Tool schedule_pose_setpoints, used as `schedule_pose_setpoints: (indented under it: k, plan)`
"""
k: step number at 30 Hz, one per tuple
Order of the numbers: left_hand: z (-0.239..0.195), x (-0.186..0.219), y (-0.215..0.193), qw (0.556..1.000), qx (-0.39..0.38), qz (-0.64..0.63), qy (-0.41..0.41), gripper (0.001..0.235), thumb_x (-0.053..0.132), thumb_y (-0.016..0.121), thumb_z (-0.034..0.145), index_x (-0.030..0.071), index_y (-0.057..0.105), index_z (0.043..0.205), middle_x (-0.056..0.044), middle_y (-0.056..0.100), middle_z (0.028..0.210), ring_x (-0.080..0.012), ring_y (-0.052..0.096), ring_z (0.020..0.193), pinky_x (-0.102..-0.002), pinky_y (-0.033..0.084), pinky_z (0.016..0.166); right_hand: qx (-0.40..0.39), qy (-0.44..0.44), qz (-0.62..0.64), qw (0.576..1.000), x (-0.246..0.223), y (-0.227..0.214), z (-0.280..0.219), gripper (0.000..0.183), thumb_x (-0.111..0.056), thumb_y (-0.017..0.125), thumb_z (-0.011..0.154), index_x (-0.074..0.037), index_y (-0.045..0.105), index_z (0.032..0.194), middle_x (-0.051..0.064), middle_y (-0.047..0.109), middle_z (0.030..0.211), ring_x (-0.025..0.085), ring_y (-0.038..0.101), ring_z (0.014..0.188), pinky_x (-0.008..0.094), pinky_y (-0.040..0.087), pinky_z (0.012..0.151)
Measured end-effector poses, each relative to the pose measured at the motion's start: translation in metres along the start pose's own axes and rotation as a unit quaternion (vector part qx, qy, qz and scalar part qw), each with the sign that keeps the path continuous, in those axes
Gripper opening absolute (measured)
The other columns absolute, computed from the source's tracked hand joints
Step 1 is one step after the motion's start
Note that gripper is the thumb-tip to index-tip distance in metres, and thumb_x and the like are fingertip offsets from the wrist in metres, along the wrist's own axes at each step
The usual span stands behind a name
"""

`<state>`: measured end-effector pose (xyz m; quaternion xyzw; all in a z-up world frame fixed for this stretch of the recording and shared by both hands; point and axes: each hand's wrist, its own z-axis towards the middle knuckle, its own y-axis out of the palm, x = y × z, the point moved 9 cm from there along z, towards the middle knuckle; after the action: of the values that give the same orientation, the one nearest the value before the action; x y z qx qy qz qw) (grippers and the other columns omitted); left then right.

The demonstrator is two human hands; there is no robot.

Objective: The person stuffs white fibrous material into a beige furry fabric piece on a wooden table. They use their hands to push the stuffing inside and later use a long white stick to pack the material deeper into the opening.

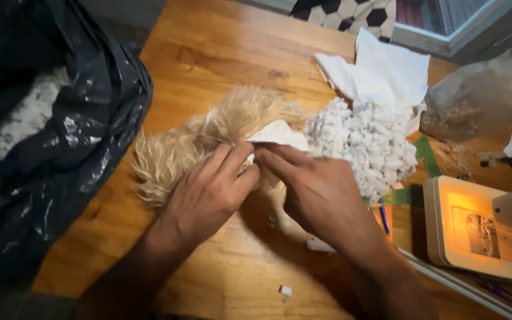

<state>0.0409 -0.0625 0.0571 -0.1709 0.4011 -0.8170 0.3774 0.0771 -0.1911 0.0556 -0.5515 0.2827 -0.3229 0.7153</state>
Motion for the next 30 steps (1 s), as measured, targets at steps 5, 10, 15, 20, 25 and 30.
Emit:
schedule_pose_setpoints:
  k: [5, 10, 15, 20, 25, 30]
  plan:
    - [0.004, 0.006, 0.002, 1.000, -0.007, -0.007, 0.010, 0.010, 0.016, 0.068, 0.109, 0.013, 0.065, 0.100, -0.009, 0.071, 0.136, -0.0281, 0.068, 0.105, -0.042, 0.060, 0.057, -0.123, 0.042, -0.082, 0.988, 0.024, 0.027, 0.029, 0.024, -0.018, 0.067, 0.100, -0.024, 0.073, 0.123, 0.004, 0.084, 0.110, 0.049, 0.083, 0.078, 0.064, 0.060, 0.053]
    - [0.017, 0.003, -0.003, 0.994, -0.105, 0.008, -0.015, 0.024, 0.012, 0.065, 0.104, 0.013, 0.068, 0.127, -0.008, 0.064, 0.124, -0.0307, 0.068, 0.104, -0.045, 0.065, 0.052, -0.191, -0.049, -0.067, 0.978, 0.021, 0.010, 0.033, 0.044, -0.013, 0.077, 0.098, -0.019, 0.071, 0.141, 0.008, 0.084, 0.107, 0.044, 0.083, 0.075, 0.062, 0.062, 0.056]
    - [0.030, -0.011, 0.009, 0.981, -0.186, -0.040, -0.030, 0.027, 0.004, 0.071, 0.100, 0.006, 0.069, 0.127, -0.016, 0.066, 0.140, -0.0359, 0.069, 0.112, -0.049, 0.070, 0.065, 0.024, -0.100, 0.165, 0.981, 0.003, -0.077, -0.004, 0.063, 0.013, 0.062, 0.094, -0.011, 0.071, 0.152, 0.012, 0.077, 0.156, 0.037, 0.081, 0.118, 0.046, 0.065, 0.091]
    - [0.032, -0.016, 0.005, 0.979, -0.197, -0.048, -0.033, 0.047, -0.002, 0.061, 0.098, 0.006, 0.066, 0.144, -0.015, 0.068, 0.140, -0.0391, 0.068, 0.122, -0.056, 0.068, 0.077, 0.053, 0.051, 0.105, 0.992, 0.062, -0.076, -0.109, 0.051, -0.005, 0.070, 0.111, -0.015, 0.066, 0.160, 0.012, 0.080, 0.150, 0.032, 0.082, 0.120, 0.044, 0.061, 0.083]
    - [0.030, -0.014, 0.010, 0.983, -0.182, -0.005, -0.011, 0.025, 0.004, 0.063, 0.100, 0.009, 0.066, 0.124, -0.011, 0.067, 0.144, -0.0359, 0.067, 0.114, -0.054, 0.066, 0.073, -0.423, 0.521, -0.174, 0.720, 0.156, -0.016, -0.289, 0.035, -0.049, 0.048, 0.112, -0.037, 0.079, 0.121, 0.002, 0.093, 0.118, 0.038, 0.086, 0.116, 0.051, 0.064, 0.091]
    - [0.030, -0.014, 0.018, 0.977, -0.212, -0.004, -0.015, 0.020, 0.004, 0.062, 0.101, 0.013, 0.065, 0.118, -0.010, 0.064, 0.131, -0.0377, 0.066, 0.113, -0.056, 0.066, 0.070, -0.413, 0.605, -0.123, 0.669, 0.205, 0.023, -0.426, 0.041, -0.044, 0.047, 0.112, -0.030, 0.078, 0.134, 0.001, 0.079, 0.153, 0.036, 0.087, 0.135, 0.059, 0.067, 0.104]
